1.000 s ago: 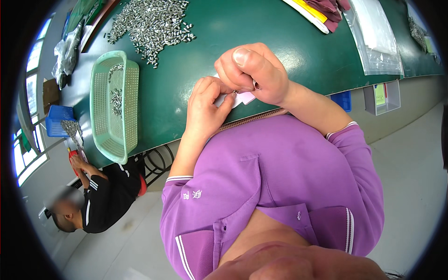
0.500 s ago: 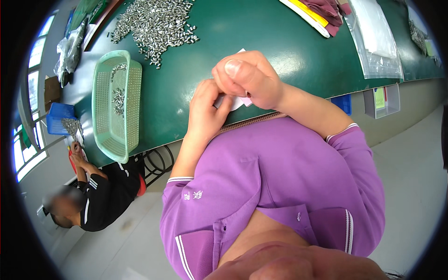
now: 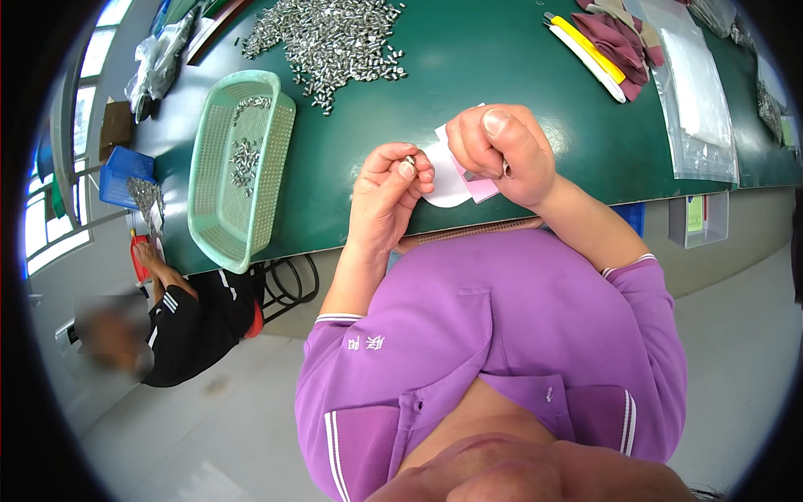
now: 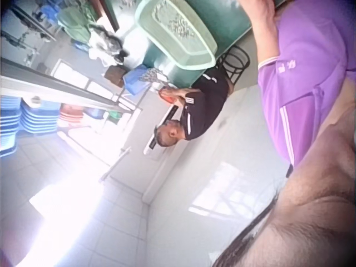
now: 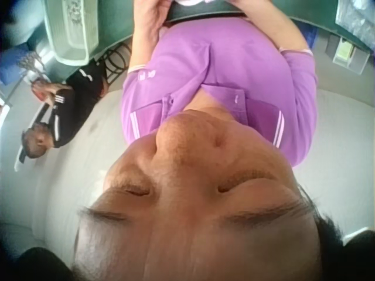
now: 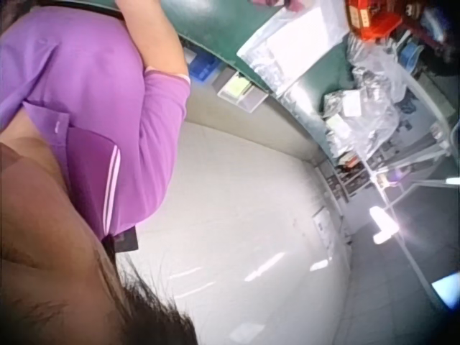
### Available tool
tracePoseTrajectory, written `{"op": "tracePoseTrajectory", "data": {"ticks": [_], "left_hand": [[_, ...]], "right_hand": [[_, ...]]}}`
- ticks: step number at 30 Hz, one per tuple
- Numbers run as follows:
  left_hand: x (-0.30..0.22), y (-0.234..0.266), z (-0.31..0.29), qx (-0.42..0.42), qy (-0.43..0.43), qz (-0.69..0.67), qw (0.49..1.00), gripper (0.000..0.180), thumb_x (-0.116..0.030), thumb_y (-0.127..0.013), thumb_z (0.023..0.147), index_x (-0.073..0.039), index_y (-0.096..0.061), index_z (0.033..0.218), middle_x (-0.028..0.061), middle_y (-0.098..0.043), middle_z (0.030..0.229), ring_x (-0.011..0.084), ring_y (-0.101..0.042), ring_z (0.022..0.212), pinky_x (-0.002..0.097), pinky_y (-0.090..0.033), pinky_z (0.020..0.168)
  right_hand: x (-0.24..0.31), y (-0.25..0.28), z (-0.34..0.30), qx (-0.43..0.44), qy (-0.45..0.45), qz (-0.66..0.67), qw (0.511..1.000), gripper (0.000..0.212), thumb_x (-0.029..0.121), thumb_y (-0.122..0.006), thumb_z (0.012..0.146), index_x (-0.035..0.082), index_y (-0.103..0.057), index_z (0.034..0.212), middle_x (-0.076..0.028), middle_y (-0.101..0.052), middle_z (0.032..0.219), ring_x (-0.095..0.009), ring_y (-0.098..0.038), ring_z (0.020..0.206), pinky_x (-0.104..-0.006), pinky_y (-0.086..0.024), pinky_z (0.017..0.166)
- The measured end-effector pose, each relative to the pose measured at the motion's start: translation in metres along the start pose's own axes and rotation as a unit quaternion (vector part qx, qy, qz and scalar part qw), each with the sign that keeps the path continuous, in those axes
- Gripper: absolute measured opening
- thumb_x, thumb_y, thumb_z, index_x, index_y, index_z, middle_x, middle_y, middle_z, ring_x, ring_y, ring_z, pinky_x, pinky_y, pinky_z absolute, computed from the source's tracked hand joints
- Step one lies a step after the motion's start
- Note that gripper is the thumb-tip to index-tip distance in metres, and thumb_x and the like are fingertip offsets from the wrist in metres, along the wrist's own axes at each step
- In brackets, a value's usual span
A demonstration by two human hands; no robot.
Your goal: The person places a plastic basket on their lap, then picks up small metal pieces from the tray and desk by hand, positions them on a template, and presses them using a hand punch tool.
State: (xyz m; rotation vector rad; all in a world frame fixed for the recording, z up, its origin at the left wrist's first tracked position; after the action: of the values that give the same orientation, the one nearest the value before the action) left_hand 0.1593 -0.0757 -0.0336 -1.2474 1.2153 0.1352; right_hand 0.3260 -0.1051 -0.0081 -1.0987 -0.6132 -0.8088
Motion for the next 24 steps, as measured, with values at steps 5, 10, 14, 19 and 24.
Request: {"op": "tracePoseTrajectory", "data": {"ticks": [5, 10, 14, 19, 24], "left_hand": [[-0.028, 0.009, 0.000, -0.033, -0.097, 0.129, 0.986, 0.012, -0.006, -0.052, 0.083, -0.004, -0.051, 0.095, 0.0082, -0.054, 0.085, 0.0161, -0.054, 0.072, 0.0258, -0.048, 0.062], [-0.127, 0.069, 0.003, -0.357, -0.335, 0.624, 0.610, 0.016, -0.009, -0.057, 0.080, -0.002, -0.057, 0.094, 0.0046, -0.060, 0.081, 0.0107, -0.054, 0.067, 0.0225, -0.044, 0.062], [-0.147, 0.078, 0.009, -0.361, -0.339, 0.777, 0.389, 0.021, -0.008, -0.059, 0.076, -0.006, -0.059, 0.096, 0.0075, -0.059, 0.086, 0.0195, -0.056, 0.071, 0.0288, -0.046, 0.065], [-0.095, 0.047, 0.038, -0.254, -0.254, 0.737, 0.573, 0.014, -0.011, -0.062, 0.073, -0.005, -0.060, 0.085, 0.0094, -0.056, 0.086, 0.0242, -0.054, 0.077, 0.0325, -0.045, 0.068], [-0.063, 0.058, 0.068, -0.259, -0.172, 0.809, 0.499, 0.020, -0.022, -0.065, 0.071, -0.004, -0.058, 0.078, 0.0106, -0.054, 0.082, 0.0288, -0.053, 0.079, 0.0382, -0.043, 0.070]], "right_hand": [[-0.001, 0.003, 0.001, 0.010, 0.008, -0.005, 1.000, 0.041, 0.023, -0.034, 0.087, 0.006, -0.035, 0.049, -0.001, -0.036, 0.048, -0.008, -0.030, 0.047, -0.0229, -0.025, 0.043], [0.000, 0.000, 0.001, 0.015, 0.011, -0.003, 1.000, 0.042, 0.026, -0.035, 0.088, 0.007, -0.034, 0.050, -0.001, -0.034, 0.048, -0.008, -0.029, 0.046, -0.0224, -0.025, 0.043], [0.000, 0.001, 0.000, 0.021, 0.010, -0.007, 1.000, 0.043, 0.027, -0.035, 0.088, 0.007, -0.034, 0.050, -0.001, -0.034, 0.049, -0.008, -0.029, 0.046, -0.0224, -0.025, 0.043], [-0.002, 0.002, 0.000, 0.010, 0.012, 0.002, 1.000, 0.042, 0.026, -0.034, 0.088, 0.007, -0.034, 0.051, -0.001, -0.034, 0.049, -0.008, -0.029, 0.046, -0.0220, -0.024, 0.042], [-0.001, 0.003, -0.001, 0.012, 0.009, 0.007, 1.000, 0.041, 0.025, -0.034, 0.088, 0.006, -0.034, 0.051, -0.001, -0.034, 0.049, -0.007, -0.028, 0.046, -0.0219, -0.024, 0.042]]}}
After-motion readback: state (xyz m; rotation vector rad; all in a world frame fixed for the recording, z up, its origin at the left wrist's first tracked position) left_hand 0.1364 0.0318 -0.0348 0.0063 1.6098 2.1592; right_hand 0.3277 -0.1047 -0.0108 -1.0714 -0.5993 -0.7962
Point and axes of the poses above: each hand's wrist, its own z-axis towards the middle knuckle, its own y-axis out of the back of the hand, x = y × z, the point moved 1 cm from there along z, towards the middle knuckle
